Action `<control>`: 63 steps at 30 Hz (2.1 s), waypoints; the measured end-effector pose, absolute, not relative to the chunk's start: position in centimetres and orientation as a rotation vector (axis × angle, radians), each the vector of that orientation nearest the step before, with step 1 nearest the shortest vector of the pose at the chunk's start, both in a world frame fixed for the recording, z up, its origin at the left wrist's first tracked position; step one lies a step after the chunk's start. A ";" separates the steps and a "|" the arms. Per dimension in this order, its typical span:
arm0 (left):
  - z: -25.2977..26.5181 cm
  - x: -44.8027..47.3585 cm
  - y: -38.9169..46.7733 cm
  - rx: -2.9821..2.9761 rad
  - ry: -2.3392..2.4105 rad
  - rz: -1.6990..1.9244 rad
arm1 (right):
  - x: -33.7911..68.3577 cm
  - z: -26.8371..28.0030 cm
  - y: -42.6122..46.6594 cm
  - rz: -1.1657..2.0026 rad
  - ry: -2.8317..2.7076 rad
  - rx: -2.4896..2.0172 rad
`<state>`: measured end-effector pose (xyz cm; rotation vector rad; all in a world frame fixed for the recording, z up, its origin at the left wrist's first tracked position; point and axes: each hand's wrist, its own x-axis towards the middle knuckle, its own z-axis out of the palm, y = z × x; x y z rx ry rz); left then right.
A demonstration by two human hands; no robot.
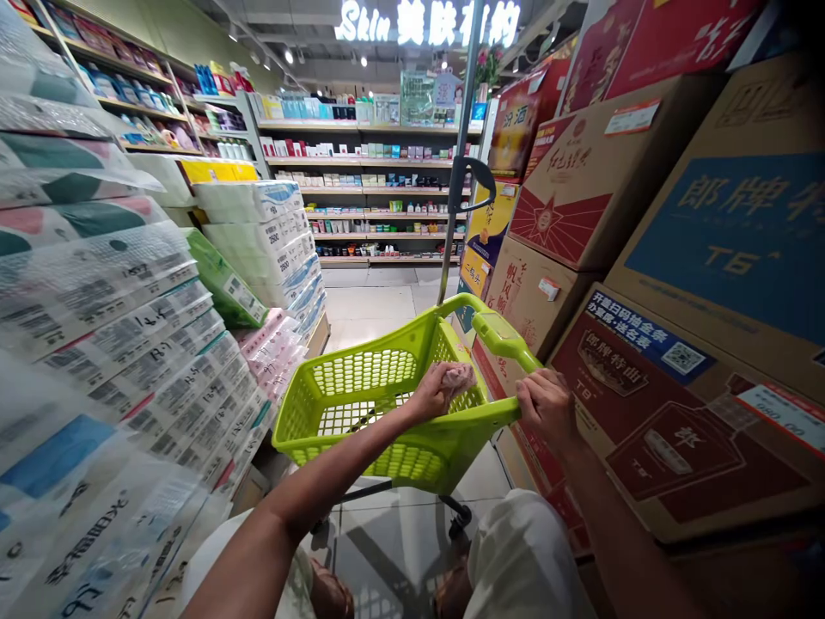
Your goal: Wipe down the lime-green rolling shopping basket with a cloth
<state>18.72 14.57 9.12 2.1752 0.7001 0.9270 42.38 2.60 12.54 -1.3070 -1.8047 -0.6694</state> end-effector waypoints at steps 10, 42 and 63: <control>16.9 27.3 21.0 1.872 1.176 0.918 | 42.8 11.6 4.1 -0.634 -1.654 -1.250; 15.8 26.1 20.8 2.164 1.163 0.757 | 40.3 10.4 5.0 -0.580 -1.637 -1.204; 14.2 19.7 24.3 2.295 1.120 0.705 | 39.8 10.7 4.9 -0.605 -1.642 -1.202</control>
